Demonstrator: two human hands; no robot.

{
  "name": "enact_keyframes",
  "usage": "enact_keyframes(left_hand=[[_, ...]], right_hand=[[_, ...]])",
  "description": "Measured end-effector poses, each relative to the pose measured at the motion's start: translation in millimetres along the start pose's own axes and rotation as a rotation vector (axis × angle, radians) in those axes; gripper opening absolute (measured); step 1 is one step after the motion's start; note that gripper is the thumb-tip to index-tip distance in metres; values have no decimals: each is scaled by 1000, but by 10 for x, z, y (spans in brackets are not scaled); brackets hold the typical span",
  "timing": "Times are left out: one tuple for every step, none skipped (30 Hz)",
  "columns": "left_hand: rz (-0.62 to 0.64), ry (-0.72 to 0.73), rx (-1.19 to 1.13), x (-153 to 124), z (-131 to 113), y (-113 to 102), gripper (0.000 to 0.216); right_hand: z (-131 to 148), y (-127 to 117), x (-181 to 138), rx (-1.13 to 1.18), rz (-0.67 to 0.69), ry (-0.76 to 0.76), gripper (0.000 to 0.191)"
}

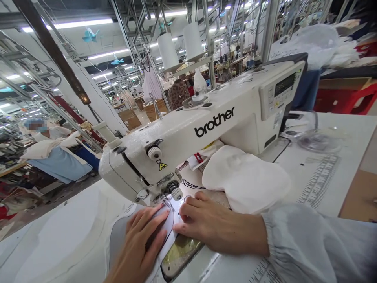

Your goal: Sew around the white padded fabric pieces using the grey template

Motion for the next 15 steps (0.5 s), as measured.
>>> enact_keyframes(left_hand=[[-2,-1,5,-3,-1,-3,39],[-6,1,12,-4,-2,-10,40],[-11,6,22,-3,-2,-19,42],[-18,12,34,0,-1,-30,44],[-25,26,47,5,0,-41,46],[-34,44,58,12,-1,-53,46],[-45,65,69,20,-3,-66,46],[-56,87,79,29,-7,-82,45],[-69,109,90,40,-15,-102,44],[-80,136,100,51,-30,-123,43],[-89,162,111,65,-50,-144,41],[-96,187,125,79,-76,-165,38],[-98,219,142,94,-110,-181,34],[-96,255,167,108,-150,-192,31],[-94,288,201,118,-194,-197,29]], right_hand=[[-4,4,-1,-1,-1,-3,15],[-6,8,-3,-2,-4,-8,15],[-8,11,-4,-3,-8,-13,14],[-9,12,-5,-5,-12,-17,14],[-10,13,-6,-7,-11,-17,14],[-10,12,-7,-11,-9,-15,14],[-9,10,-8,-15,-8,-12,14],[-7,7,-9,-20,-7,-9,14],[-5,4,-10,-27,-5,-5,14],[-3,1,-12,-34,-6,-4,13],[-1,-2,-12,-38,-8,-4,12],[1,-4,-12,-41,-10,-3,12],[2,-6,-12,-42,-10,-4,12],[3,-6,-10,-43,-7,-5,11],[4,-6,-7,-42,-2,-4,11]])
Point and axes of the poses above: each hand's wrist, its own x-axis towards the middle knuckle, its own y-axis out of the palm, z = x × y, the point moved 3 cm from there along x, towards the middle knuckle, and after that the axes turned 8 degrees about -z, right-handed, at the moved point
